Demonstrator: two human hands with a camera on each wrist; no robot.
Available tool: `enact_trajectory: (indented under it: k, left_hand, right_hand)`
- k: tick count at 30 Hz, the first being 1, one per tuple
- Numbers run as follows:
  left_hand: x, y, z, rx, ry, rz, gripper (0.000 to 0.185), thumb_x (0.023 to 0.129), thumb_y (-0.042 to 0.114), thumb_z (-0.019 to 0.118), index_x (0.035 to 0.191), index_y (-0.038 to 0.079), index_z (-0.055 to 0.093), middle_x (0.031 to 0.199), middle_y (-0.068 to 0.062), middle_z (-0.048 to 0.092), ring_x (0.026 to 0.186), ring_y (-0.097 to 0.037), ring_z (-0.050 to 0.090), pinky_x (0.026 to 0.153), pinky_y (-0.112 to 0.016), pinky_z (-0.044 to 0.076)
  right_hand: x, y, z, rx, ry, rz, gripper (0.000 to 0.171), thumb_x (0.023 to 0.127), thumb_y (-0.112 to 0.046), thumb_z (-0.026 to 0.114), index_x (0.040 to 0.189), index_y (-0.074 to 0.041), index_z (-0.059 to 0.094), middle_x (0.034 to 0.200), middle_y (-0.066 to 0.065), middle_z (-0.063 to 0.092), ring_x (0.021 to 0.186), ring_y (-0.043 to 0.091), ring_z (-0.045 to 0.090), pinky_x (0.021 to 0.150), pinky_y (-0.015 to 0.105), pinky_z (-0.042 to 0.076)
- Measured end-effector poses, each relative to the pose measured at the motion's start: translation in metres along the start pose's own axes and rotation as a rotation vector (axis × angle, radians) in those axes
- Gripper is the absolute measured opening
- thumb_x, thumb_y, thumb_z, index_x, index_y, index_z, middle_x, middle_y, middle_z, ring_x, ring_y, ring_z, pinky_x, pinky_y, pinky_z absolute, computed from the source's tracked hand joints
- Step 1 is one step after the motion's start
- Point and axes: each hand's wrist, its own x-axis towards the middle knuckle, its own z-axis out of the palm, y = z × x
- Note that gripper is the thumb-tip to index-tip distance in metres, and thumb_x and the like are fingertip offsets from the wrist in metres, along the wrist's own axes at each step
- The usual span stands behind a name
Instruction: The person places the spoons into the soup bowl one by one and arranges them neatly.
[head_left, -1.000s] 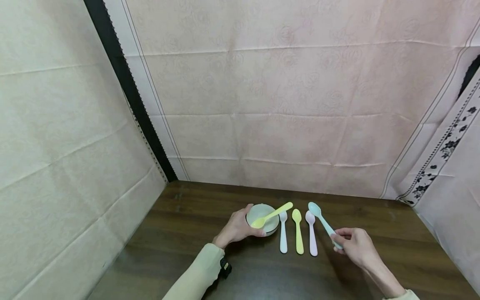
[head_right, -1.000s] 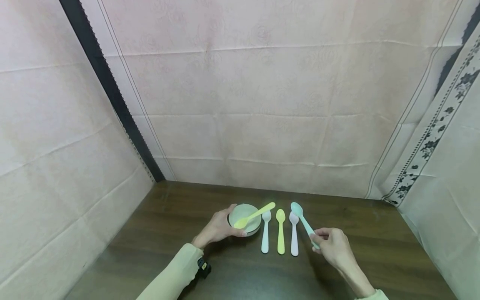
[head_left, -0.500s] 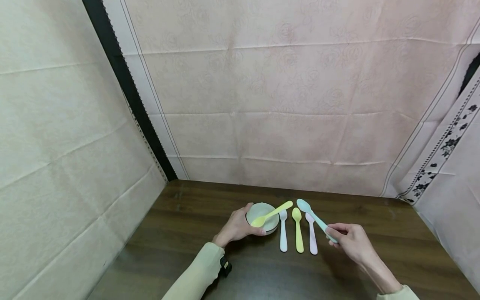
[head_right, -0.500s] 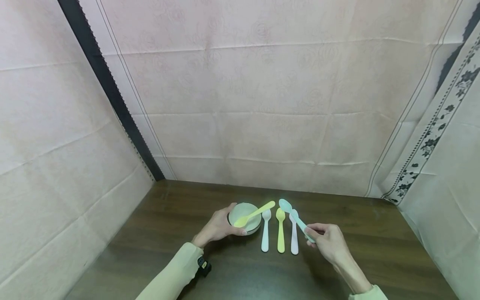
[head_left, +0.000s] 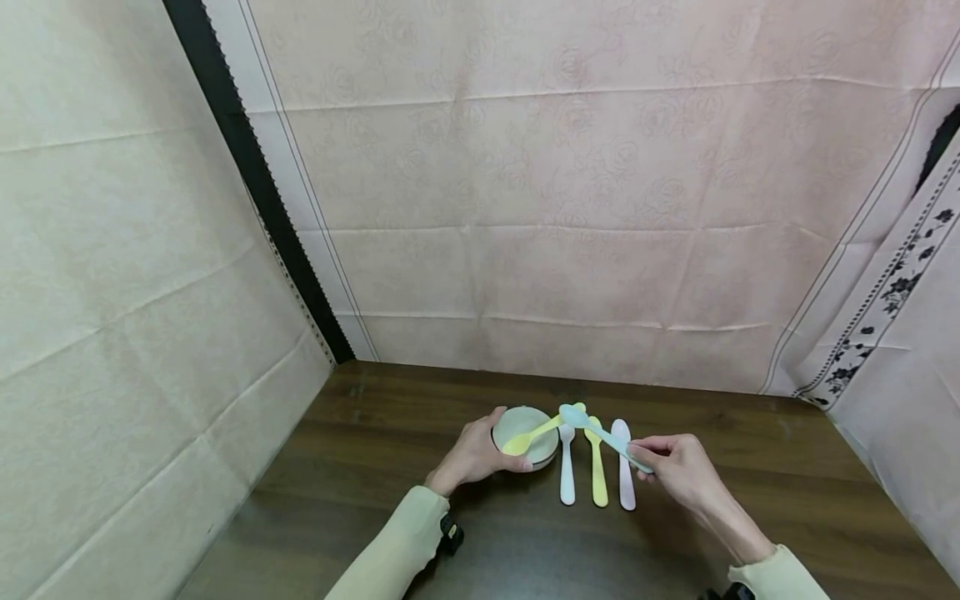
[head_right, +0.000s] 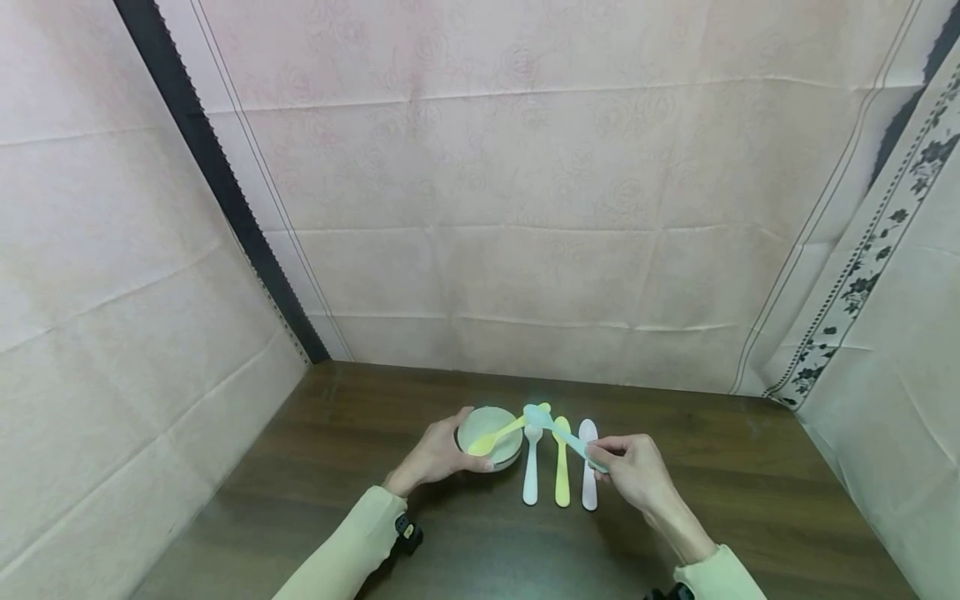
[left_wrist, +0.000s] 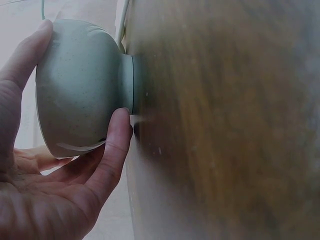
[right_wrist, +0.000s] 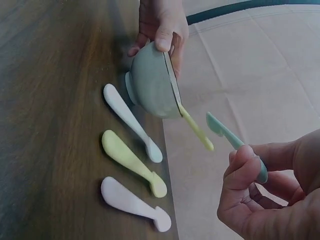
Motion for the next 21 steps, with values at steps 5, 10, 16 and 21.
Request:
enact_trajectory:
  k: [5,10,16,21]
  left_hand:
    - [0.000,0.000,0.001,0.014,-0.001,0.010,0.118,0.078,0.048,0.098,0.169,0.005,0.037,0.163,-0.022,0.055,0.143,-0.035,0.057,0.119,-0.057,0.048]
    - [0.000,0.001,0.000,0.029,0.000,0.052,0.116,0.078,0.047,0.098,0.167,0.002,0.038,0.156,-0.019,0.061,0.136,-0.033,0.062,0.115,-0.055,0.051]
    - [0.000,0.001,0.000,0.031,0.002,0.055,0.115,0.078,0.047,0.098,0.167,0.003,0.039,0.154,-0.017,0.063,0.134,-0.032,0.062,0.114,-0.054,0.052]
    - [0.001,0.000,-0.001,0.027,0.002,0.052,0.117,0.078,0.046,0.099,0.168,0.002,0.038,0.155,-0.019,0.062,0.135,-0.033,0.062,0.115,-0.056,0.051]
  right_hand:
    - [0.008,-0.006,0.007,-0.007,0.006,0.003,0.027,0.104,-0.008,0.072,0.119,0.013,0.077,0.080,0.002,0.074,0.068,0.012,0.064,0.060,0.022,0.049]
    - [0.014,-0.008,0.014,0.004,-0.019,-0.005,0.027,0.103,-0.008,0.073,0.119,0.012,0.078,0.081,0.002,0.076,0.067,0.009,0.064,0.063,0.022,0.053]
    - [0.023,-0.009,0.022,0.050,-0.063,-0.009,0.026,0.103,-0.008,0.074,0.118,0.013,0.077,0.077,0.000,0.074,0.066,0.008,0.064,0.063,0.022,0.055]
    - [0.029,-0.010,0.029,0.021,-0.066,0.000,0.023,0.102,-0.010,0.076,0.114,0.009,0.080,0.078,0.001,0.073,0.068,0.010,0.063,0.063,0.023,0.054]
